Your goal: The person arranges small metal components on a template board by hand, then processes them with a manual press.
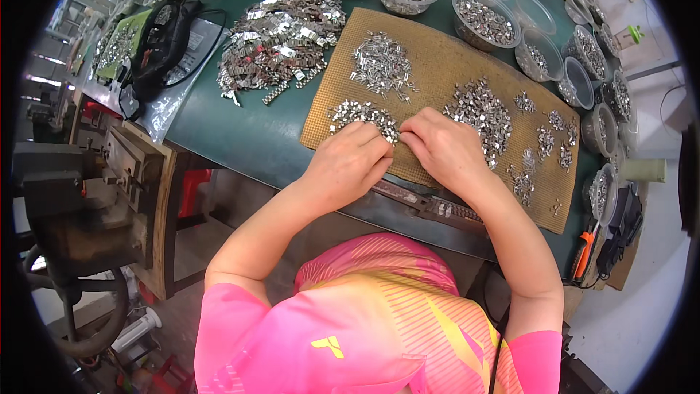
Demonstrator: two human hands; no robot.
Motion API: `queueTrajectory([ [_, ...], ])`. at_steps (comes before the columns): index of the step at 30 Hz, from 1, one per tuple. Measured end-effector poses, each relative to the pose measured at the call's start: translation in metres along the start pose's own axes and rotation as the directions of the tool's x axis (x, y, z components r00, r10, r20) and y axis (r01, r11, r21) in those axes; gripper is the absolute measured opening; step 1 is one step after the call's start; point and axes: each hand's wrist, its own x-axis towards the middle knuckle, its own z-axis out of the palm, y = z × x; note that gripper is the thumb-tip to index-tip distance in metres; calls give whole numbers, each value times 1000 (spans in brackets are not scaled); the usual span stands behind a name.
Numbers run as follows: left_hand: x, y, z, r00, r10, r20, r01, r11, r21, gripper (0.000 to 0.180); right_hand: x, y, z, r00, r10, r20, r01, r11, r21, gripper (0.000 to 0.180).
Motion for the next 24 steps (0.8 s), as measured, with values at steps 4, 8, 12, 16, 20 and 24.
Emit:
queueTrajectory([
  [4, -3, -6, -2, 999, 10, 40, -7, 997, -81, 8, 7, -2, 7, 1000, -6, 9, 6, 999, -54, 11],
  [8, -1, -15, -3, 993, -93, 68, 107, 965, -239, 9, 6, 1, 8, 999, -37, 31, 40, 993, -110, 10],
  [12, -2, -12, -8, 988, -120, 96, 139, 963, -229, 9, 9, 3, 6, 997, -54, 49, 59, 994, -94, 10],
  [16, -4, -10, -6, 998, -26, 58, 36, 984, -174, 10, -6, -7, -7, 993, -110, 36, 115, 979, -170, 13],
  [20, -2, -7, -5, 995, -17, 95, 25, 996, -87, 12, -16, -9, -9, 995, -84, 62, 94, 981, -167, 14],
  [24, -1, -6, -5, 994, -26, 102, 31, 998, -48, 14, -17, 5, -14, 993, -97, 72, 102, 993, -65, 12],
])
